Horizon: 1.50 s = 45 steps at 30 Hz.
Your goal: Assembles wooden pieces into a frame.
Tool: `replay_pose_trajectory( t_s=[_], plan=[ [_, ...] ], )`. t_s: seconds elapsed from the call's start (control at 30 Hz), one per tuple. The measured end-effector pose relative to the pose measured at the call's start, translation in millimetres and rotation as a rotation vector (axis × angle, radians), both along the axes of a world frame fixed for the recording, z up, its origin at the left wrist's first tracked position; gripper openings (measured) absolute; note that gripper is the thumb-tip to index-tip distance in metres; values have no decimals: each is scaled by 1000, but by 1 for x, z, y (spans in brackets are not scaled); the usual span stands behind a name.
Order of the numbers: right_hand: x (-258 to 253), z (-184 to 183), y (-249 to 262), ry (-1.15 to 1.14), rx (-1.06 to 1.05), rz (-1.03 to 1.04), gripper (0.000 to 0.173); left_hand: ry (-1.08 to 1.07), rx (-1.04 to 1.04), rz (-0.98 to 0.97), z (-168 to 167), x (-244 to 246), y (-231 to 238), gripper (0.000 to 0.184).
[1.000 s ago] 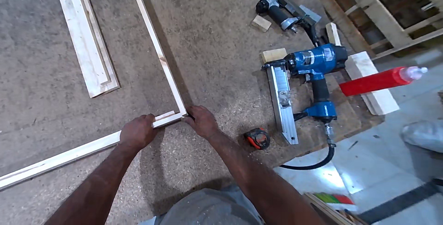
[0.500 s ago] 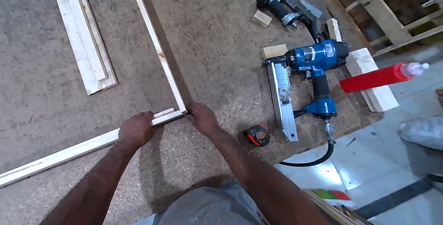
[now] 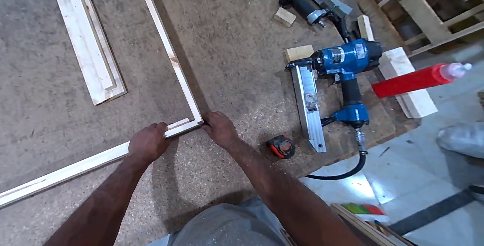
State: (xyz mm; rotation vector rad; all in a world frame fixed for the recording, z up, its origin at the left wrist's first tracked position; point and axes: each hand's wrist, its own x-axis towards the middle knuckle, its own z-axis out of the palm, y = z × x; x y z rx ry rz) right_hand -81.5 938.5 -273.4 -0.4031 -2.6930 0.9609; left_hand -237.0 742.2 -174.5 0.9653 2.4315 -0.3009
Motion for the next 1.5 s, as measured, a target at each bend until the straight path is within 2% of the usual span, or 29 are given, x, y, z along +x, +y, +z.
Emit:
replay_pose_trajectory(
  t_s=[0.23, 0.8, 1.03, 1.17, 1.33, 1.43, 1.47, 1.5],
  plan=[
    [-3, 3, -1, -58, 7, -17, 36, -36, 3, 26, 1, -3, 0, 41],
    [-3, -1, -4, -33, 36, -64, 35, 3, -46, 9, 1, 0, 5, 42],
    [0, -4, 2, -8, 13, -19, 34, 29, -35, 5, -2, 2, 5, 40],
    [2, 8, 1, -63, -48, -10, 37, 29, -44, 14, 3, 4, 4, 45],
    [39, 64, -3, -210, -269, -173, 47, 44, -7, 12, 2, 6, 5, 47],
    [88, 82, -4, -285, -66, -360, 35, 33, 11, 36, -2, 2, 2, 48],
    [106, 87, 0, -384, 4, -447, 40, 27, 14, 38, -3, 1, 1, 48],
    [122, 92, 8, -510, 40, -519, 52, 23, 17, 36, -3, -1, 0, 49]
  ],
)
